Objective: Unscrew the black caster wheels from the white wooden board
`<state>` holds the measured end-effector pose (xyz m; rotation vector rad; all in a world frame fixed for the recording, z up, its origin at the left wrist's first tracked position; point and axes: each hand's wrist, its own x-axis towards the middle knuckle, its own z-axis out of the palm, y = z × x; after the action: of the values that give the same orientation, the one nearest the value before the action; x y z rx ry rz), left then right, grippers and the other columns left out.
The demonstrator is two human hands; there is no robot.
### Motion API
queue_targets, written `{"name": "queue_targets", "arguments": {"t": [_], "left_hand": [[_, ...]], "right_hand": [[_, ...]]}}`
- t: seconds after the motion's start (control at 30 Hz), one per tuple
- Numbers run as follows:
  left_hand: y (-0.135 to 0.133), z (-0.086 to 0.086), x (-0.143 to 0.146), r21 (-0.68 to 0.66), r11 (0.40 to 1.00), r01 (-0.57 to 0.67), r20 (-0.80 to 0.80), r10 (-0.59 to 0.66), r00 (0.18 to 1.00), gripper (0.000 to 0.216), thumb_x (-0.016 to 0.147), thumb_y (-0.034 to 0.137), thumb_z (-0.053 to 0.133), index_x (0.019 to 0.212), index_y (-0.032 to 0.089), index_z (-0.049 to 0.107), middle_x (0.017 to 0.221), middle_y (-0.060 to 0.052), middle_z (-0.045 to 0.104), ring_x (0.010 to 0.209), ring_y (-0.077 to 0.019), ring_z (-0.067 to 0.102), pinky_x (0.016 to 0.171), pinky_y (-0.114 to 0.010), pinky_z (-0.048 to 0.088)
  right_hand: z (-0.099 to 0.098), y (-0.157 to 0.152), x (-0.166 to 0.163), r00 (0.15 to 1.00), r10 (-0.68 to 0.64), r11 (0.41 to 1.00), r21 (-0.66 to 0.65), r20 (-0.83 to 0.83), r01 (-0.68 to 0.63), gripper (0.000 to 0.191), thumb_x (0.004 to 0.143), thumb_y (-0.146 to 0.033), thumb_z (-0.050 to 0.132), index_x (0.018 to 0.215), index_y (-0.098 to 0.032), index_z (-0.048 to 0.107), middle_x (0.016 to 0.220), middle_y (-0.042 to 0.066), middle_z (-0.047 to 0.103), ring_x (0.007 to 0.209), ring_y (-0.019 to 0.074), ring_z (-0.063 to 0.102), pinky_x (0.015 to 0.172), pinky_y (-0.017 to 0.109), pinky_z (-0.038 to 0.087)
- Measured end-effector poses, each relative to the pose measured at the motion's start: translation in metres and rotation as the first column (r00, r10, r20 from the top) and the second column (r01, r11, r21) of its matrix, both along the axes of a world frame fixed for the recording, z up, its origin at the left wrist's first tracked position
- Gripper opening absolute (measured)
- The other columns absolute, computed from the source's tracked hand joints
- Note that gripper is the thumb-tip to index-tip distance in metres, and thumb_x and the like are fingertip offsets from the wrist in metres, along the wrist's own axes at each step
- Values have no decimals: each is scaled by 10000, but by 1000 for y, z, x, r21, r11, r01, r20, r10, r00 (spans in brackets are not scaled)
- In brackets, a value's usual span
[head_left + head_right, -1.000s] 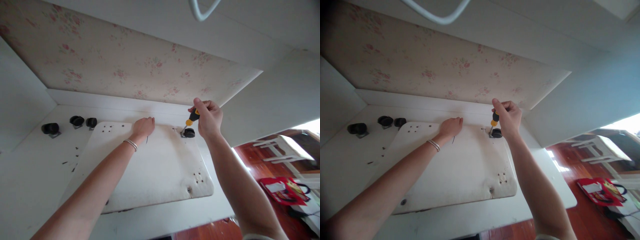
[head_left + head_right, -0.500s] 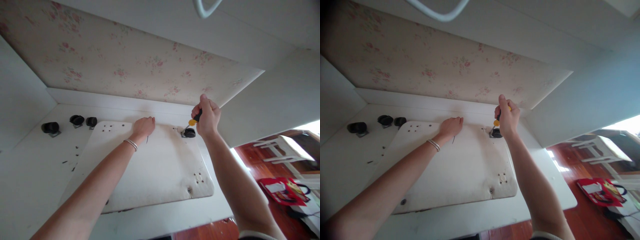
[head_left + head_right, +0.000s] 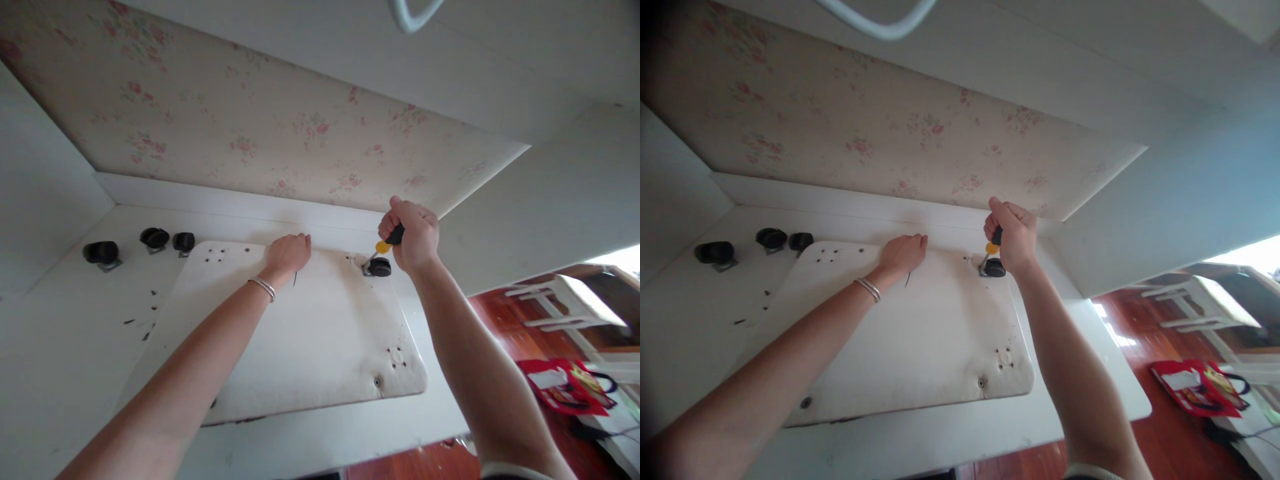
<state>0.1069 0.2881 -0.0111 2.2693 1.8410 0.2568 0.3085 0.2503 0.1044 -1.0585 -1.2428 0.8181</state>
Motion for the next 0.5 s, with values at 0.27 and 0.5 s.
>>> {"name": "queue_targets", "arguments": {"t": [0.27, 0.5], "left_hand": [[0, -1, -1, 11, 1000, 11, 3, -11, 1000, 595, 1001, 416, 160, 1092, 148, 684, 1013, -156, 727, 965, -280, 691, 834, -396, 522], [0, -1, -2, 14, 1000, 22, 8, -22, 1000, 584, 1001, 394, 161, 1096, 141, 679, 1020, -160, 726, 972, -282, 689, 830, -398, 522]], "right_hand": [[7, 9, 4, 975, -44, 997, -48, 216, 56, 361, 793, -516, 700, 640, -210, 585, 584, -9, 595, 544, 132, 572, 518, 268, 450], [1, 3, -4, 999, 20, 1000, -24, 48, -19, 513, 763, -564, 699, 506, -231, 405, 433, -59, 406, 386, 90, 372, 383, 251, 299]]}}
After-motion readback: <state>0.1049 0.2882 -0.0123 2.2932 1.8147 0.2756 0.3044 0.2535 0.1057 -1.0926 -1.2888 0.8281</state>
